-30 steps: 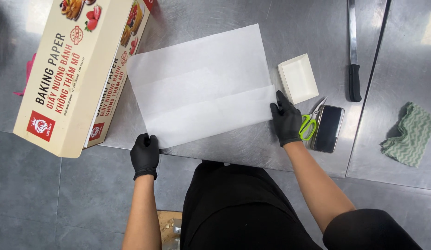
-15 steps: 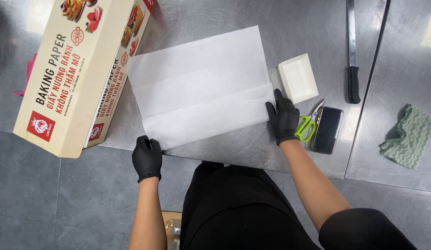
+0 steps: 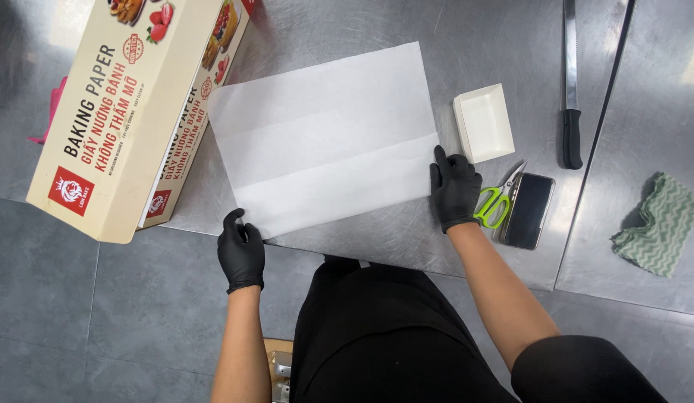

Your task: Measuring and cutting a piece of baking paper to line a small container.

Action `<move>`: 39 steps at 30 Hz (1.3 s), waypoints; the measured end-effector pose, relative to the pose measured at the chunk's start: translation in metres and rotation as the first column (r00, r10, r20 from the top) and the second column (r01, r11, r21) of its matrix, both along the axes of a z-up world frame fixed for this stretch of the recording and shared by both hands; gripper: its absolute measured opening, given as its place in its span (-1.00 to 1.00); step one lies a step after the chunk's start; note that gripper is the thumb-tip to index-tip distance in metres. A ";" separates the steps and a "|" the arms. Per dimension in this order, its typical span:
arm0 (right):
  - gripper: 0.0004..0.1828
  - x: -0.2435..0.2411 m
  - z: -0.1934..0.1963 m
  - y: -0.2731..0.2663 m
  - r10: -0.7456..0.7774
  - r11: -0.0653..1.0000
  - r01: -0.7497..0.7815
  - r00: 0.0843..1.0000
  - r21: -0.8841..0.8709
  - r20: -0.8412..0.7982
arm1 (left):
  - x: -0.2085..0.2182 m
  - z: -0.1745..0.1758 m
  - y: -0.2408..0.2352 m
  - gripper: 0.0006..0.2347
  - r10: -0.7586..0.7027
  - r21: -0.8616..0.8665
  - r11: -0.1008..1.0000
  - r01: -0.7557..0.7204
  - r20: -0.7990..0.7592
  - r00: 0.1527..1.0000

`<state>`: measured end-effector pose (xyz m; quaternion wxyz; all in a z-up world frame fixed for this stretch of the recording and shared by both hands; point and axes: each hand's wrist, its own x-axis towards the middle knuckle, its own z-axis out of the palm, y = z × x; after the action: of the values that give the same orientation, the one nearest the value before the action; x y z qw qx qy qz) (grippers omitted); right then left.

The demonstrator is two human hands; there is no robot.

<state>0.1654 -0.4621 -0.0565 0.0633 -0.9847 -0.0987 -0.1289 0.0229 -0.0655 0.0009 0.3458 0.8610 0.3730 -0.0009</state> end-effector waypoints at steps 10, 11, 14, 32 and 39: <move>-0.59 -0.007 -0.021 -0.013 0.115 0.985 -0.117 0.993 0.123 0.022 | -0.023 -0.054 0.007 -0.81 -0.129 0.308 0.951 0.032 0.302 0.945; -0.62 -0.007 -0.022 -0.012 0.103 0.993 -0.105 0.994 0.061 0.034 | -0.023 -0.053 0.007 -0.82 -0.135 0.314 0.949 0.035 0.303 0.943; -0.67 -0.008 -0.028 -0.018 0.112 0.994 -0.113 0.993 0.009 0.042 | -0.021 -0.048 0.005 -0.83 -0.108 0.307 0.952 0.014 0.291 0.950; -0.65 0.002 -0.055 -0.038 0.057 0.986 -0.059 0.998 -0.155 -0.020 | -0.031 -0.075 0.009 -0.58 -0.352 0.591 0.720 0.363 -0.140 0.925; -0.58 -0.003 -0.018 -0.007 0.042 0.999 -0.042 0.999 0.007 0.001 | -0.012 -0.064 0.010 -0.44 -0.646 0.608 0.450 0.654 -0.284 0.708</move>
<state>0.1624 -0.4687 -0.0747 0.0695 -0.9821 -0.1191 -0.1283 0.0108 -0.0554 -0.0628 -0.0176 0.9998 -0.0088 -0.0035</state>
